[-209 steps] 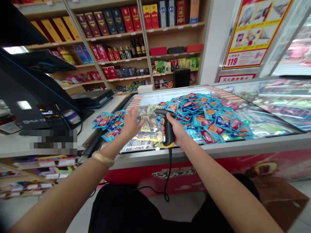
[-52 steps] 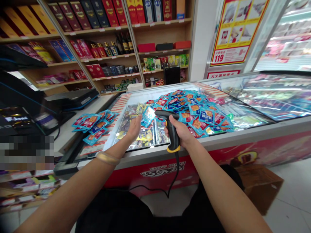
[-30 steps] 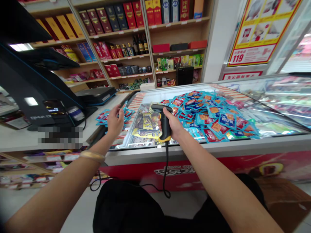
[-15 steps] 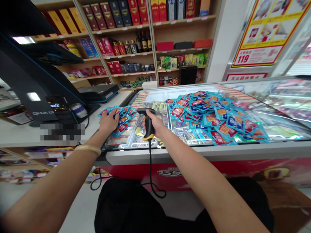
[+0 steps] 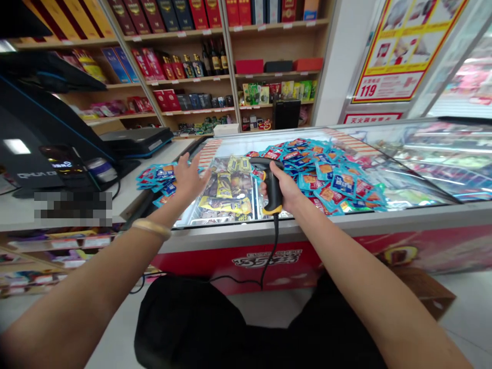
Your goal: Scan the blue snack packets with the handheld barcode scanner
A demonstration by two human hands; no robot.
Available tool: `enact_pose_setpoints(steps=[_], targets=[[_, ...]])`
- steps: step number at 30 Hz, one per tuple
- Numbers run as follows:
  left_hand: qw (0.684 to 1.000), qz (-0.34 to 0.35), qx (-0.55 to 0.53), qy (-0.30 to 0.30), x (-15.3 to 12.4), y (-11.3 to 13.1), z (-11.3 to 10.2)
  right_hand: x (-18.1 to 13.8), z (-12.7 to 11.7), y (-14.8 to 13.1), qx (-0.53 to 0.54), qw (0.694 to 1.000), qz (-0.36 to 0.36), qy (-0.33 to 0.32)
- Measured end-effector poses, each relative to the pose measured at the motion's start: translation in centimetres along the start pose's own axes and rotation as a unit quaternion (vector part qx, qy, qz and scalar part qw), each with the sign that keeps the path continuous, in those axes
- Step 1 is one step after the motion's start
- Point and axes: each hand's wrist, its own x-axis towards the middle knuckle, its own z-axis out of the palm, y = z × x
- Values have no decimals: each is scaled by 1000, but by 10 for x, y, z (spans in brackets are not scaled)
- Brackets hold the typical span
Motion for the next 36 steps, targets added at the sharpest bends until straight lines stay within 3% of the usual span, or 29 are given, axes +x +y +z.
enact_pose_setpoints(steps=[5, 9, 12, 20, 28, 36], targets=[[985, 76, -132, -81, -5, 66, 44, -25, -39, -9, 13, 1000, -21, 17], [980, 50, -120, -152, -10, 106, 68, -29, -45, -2, 36, 999, -15, 7], [982, 24, -96, -161, -11, 119, 77, -29, -42, 2, 37, 999, -14, 17], [983, 37, -83, -160, -12, 118, 77, -31, -39, 1, 30, 999, -15, 34], [943, 17, -310, -117, -29, 97, 60, -28, -42, 4, 27, 999, -23, 21], [921, 16, -373, -113, -37, 97, 57, -32, -41, 5, -5, 999, -32, 9]])
